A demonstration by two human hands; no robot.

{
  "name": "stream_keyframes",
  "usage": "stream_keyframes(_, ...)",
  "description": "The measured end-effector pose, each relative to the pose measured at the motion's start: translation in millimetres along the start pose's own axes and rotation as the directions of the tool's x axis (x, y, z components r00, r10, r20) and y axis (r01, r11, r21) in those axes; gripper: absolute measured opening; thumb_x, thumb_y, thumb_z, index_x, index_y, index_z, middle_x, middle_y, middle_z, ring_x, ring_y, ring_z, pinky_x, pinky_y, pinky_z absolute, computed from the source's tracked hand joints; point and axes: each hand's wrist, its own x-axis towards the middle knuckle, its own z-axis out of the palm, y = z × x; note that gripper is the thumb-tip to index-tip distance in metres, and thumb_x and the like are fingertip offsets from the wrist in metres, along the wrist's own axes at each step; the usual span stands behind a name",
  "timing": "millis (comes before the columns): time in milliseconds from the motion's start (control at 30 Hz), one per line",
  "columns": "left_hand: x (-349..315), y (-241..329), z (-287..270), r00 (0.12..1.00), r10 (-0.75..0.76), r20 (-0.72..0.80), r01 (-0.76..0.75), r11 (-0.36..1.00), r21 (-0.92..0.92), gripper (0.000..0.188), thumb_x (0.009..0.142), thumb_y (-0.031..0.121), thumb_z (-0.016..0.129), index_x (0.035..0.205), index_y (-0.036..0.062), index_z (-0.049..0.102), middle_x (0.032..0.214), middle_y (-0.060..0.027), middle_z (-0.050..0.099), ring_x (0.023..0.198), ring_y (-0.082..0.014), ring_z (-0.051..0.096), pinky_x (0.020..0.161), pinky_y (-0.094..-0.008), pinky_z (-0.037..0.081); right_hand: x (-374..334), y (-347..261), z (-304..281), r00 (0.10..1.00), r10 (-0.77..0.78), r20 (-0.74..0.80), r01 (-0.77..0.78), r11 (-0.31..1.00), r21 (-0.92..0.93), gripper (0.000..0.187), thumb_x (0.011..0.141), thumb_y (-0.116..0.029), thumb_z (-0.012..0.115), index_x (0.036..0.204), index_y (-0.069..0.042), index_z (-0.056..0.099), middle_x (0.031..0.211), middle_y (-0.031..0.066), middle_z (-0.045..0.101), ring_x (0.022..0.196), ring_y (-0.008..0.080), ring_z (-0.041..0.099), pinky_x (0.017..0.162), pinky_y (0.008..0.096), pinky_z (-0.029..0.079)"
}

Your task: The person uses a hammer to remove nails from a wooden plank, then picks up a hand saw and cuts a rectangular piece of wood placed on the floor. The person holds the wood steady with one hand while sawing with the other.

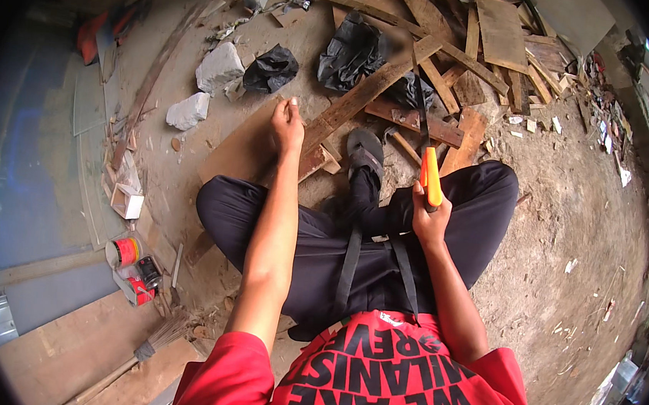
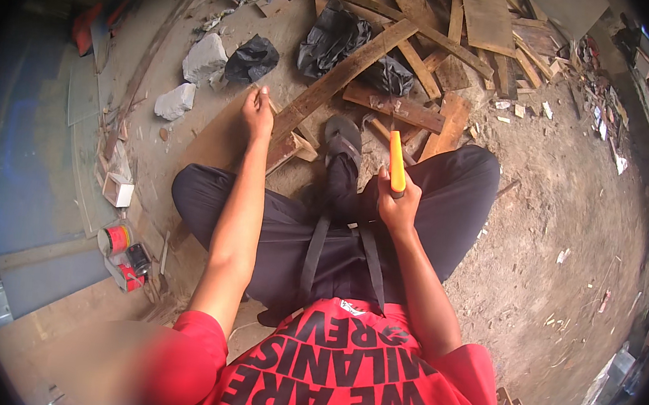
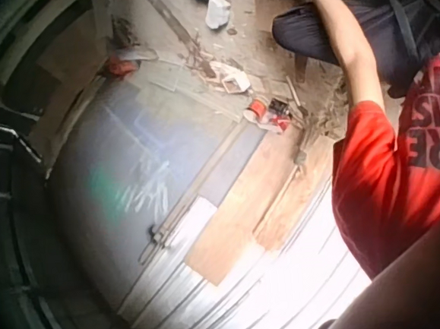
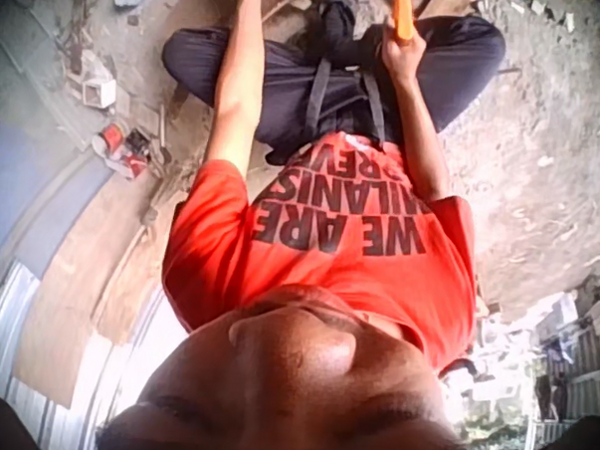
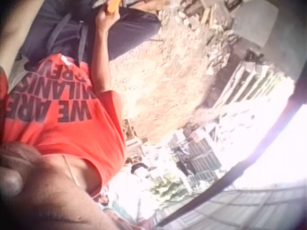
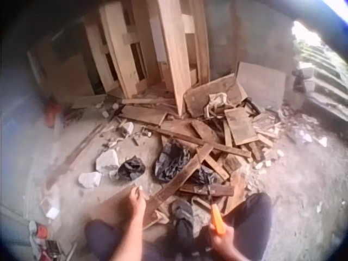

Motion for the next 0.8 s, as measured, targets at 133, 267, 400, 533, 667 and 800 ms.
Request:
stream_keyframes(133, -22, 13, 2, 0.576, 0.71, 0.405, -0.797, 0.377, 0.473, 0.04, 0.1, 0.04, 0.062, 0.096, 0.0014, 0.074, 0.082, -0.0125, 0.074, 0.077, -0.0289, 0.07, 0.073, -0.0393, 0.053, -2, 4, -6, 0.999, -0.04, -0.003, 0.04, 0.999, -0.032, 0.021, 0.095, -0.014, 0.07, 0.086, 0.003, 0.063, 0.059, 0.0029, 0.053, 0.056, 0.0067, 0.048, 0.053, 0.0289, 0.04)
stream_keyframes(267, -16, 14, 4, 0.957, -0.188, 0.22, 0.116, 0.946, 0.301, 0.044, 0.09, 0.05, 0.07, 0.097, 0.0061, 0.074, 0.107, -0.0166, 0.074, 0.099, -0.035, 0.069, 0.087, -0.0399, 0.053, -4, 7, -3, 0.999, -0.044, 0.032, 0.045, 0.998, -0.039, 0.021, 0.095, -0.015, 0.07, 0.087, 0.003, 0.063, 0.06, 0.0032, 0.053, 0.058, 0.0065, 0.047, 0.053, 0.0288, 0.041)
stream_keyframes(400, -26, 14, 6, 0.81, 0.413, 0.415, -0.579, 0.674, 0.459, 0.035, 0.093, 0.04, 0.071, 0.096, 0.0056, 0.074, 0.085, -0.0164, 0.074, 0.083, -0.0314, 0.073, 0.075, -0.0413, 0.054, -4, 9, -6, 1.0, -0.02, 0.017, 0.021, 0.999, -0.042, 0.021, 0.095, -0.016, 0.071, 0.088, 0.003, 0.064, 0.06, 0.0021, 0.053, 0.059, 0.0059, 0.046, 0.054, 0.0283, 0.04)
stream_keyframes(533, -14, 11, 2, 0.956, -0.115, 0.269, -0.004, 0.914, 0.406, 0.044, 0.088, 0.047, 0.075, 0.107, 0.0073, 0.072, 0.1, -0.0159, 0.074, 0.097, -0.0319, 0.071, 0.085, -0.04, 0.053, -4, 11, 1, 1.0, -0.003, 0.021, 0.004, 0.999, -0.042, 0.022, 0.095, -0.017, 0.071, 0.088, 0.003, 0.064, 0.061, 0.0009, 0.052, 0.06, 0.0057, 0.046, 0.054, 0.0279, 0.04)
stream_keyframes(667, -26, 24, 4, 0.855, 0.362, 0.37, -0.497, 0.774, 0.391, 0.033, 0.093, 0.035, 0.07, 0.098, 0.0028, 0.074, 0.094, -0.0165, 0.075, 0.089, -0.0321, 0.072, 0.082, -0.0383, 0.054, -3, 16, -6, 1.0, 0.002, 0.023, -0.001, 0.999, -0.046, 0.023, 0.096, -0.018, 0.07, 0.089, 0.003, 0.064, 0.062, 0.0006, 0.053, 0.062, 0.0057, 0.046, 0.055, 0.0277, 0.041)
stream_keyframes(800, -29, 15, 3, 0.989, 0.097, 0.114, -0.127, 0.945, 0.301, 0.029, 0.094, 0.03, 0.069, 0.097, 0.002, 0.073, 0.092, -0.0179, 0.074, 0.091, -0.0337, 0.07, 0.083, -0.04, 0.053, -3, 13, 3, 0.998, -0.011, -0.061, 0.011, 1.0, 0.002, 0.024, 0.096, -0.018, 0.07, 0.089, 0.003, 0.064, 0.064, 0.0005, 0.055, 0.062, 0.0057, 0.047, 0.057, 0.0275, 0.042)
